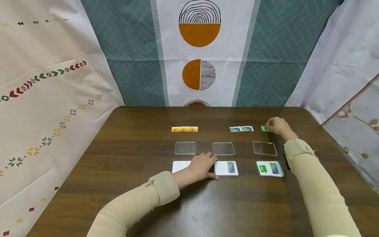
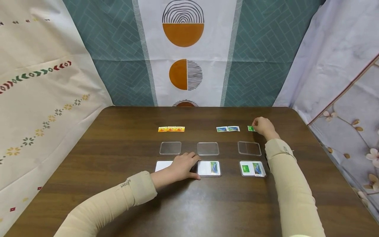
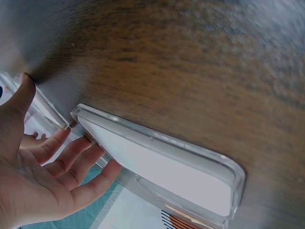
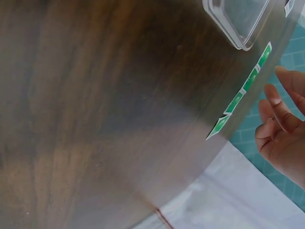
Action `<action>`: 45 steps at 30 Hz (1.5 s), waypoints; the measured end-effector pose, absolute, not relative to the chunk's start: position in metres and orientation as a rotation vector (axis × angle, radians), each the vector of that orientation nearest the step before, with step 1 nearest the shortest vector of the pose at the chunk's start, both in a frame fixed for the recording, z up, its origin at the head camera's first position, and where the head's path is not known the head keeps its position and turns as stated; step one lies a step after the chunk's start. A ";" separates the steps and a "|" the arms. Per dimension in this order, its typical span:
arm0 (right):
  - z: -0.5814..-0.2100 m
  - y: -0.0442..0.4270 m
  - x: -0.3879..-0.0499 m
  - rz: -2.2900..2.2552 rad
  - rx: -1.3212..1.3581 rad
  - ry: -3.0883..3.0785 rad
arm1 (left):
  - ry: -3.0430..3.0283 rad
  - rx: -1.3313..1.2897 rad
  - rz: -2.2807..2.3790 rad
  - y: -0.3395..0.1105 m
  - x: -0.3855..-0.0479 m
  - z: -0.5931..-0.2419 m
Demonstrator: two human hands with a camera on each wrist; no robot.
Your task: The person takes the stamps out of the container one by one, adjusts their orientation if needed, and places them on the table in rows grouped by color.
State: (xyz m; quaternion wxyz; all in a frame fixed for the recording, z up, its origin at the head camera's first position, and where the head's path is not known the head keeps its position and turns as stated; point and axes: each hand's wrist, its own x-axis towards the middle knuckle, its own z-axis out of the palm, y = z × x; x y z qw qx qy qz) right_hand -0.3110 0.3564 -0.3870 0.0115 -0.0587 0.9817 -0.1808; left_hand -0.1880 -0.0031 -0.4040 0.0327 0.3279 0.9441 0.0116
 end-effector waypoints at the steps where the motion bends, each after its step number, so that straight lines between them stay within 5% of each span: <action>1: -0.387 0.357 -0.310 -0.558 -0.191 3.061 | 2.905 1.008 0.039 -0.003 -0.188 -0.405; 27: -0.389 0.346 -0.276 -0.710 -0.319 3.076 | 2.924 1.029 0.049 -0.005 -0.187 -0.408; 45: -0.382 0.292 -0.232 -0.902 -0.565 2.995 | 2.908 1.027 0.065 -0.004 -0.187 -0.407</action>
